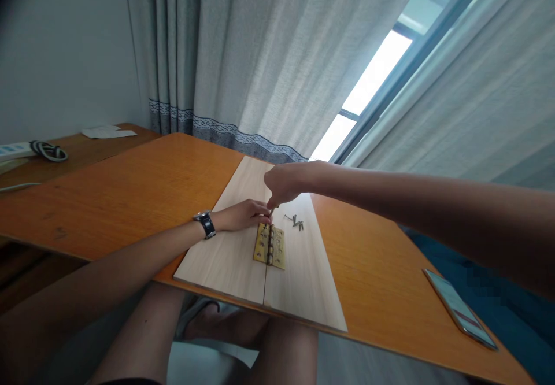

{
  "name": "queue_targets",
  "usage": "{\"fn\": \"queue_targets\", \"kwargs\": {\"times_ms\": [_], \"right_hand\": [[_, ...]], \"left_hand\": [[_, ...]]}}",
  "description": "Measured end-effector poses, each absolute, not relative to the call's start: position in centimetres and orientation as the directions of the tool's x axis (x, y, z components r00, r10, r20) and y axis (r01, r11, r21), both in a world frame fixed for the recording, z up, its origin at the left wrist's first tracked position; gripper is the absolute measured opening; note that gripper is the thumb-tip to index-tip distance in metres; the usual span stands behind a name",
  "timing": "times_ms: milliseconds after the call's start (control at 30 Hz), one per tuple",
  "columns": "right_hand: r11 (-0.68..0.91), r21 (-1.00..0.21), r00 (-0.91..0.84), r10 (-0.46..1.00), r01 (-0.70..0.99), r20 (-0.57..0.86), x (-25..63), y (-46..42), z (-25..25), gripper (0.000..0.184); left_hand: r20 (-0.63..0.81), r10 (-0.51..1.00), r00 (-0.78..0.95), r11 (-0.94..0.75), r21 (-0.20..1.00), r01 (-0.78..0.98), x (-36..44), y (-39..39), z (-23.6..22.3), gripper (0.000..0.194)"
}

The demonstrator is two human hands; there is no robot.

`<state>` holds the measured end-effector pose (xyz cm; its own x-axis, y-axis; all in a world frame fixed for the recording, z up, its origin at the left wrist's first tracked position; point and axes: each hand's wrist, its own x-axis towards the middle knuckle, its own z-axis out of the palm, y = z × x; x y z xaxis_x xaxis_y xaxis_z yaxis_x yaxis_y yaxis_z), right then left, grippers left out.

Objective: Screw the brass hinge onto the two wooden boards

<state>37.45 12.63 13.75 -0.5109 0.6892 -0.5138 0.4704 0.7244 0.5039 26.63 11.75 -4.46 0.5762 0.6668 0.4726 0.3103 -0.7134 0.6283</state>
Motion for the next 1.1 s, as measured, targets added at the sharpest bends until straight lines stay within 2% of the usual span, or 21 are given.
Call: {"fn": "queue_targets", "kwargs": {"times_ms": [133,233,333,433,600,733,800,933,1033,1100], "right_hand": [[0.789,0.519,-0.638,0.59,0.328,-0.495,38.4,12.0,14.6,0.035],[0.833,0.547,-0.741,0.414,0.075,-0.528,39.5,12.3,14.9,0.019],[0.85,0.522,-0.801,0.269,-0.063,-0.535,40.3,13.0,14.3,0.02],[0.862,0.503,-0.796,0.265,-0.056,-0.544,40.6,13.4,13.7,0.023],[0.798,0.603,-0.686,0.446,0.014,-0.575,39.6,12.7,14.0,0.031],[0.77,0.579,-0.564,0.613,0.268,-0.554,37.6,12.0,14.2,0.043],[0.754,0.559,-0.527,0.649,0.346,-0.548,36.6,11.7,14.1,0.043],[0.773,0.559,-0.626,0.601,0.3,-0.497,36.0,11.2,14.3,0.032],[0.843,0.499,-0.708,0.477,0.2,-0.521,37.1,11.6,15.1,0.017],[0.875,0.477,-0.746,0.374,0.086,-0.551,38.1,12.1,15.6,0.017]], "left_hand": [[0.464,0.657,0.594,-0.724,0.608,0.326,26.8,12.1,-4.7,0.024],[0.472,0.647,0.599,-0.73,0.608,0.311,26.7,12.3,-4.9,0.024],[0.486,0.643,0.592,-0.728,0.627,0.276,26.7,12.4,-5.1,0.024],[0.477,0.654,0.587,-0.708,0.66,0.253,26.7,12.4,-5.1,0.023],[0.485,0.649,0.586,-0.718,0.647,0.259,26.6,12.2,-5.0,0.022],[0.486,0.665,0.567,-0.709,0.65,0.275,26.7,11.9,-4.6,0.02],[0.491,0.699,0.521,-0.682,0.676,0.278,26.9,11.7,-4.4,0.02],[0.48,0.758,0.441,-0.628,0.718,0.299,27.4,11.5,-4.0,0.019],[0.472,0.752,0.46,-0.631,0.718,0.295,27.5,11.7,-4.1,0.023],[0.471,0.754,0.458,-0.629,0.719,0.296,27.4,11.8,-4.3,0.024]]}}
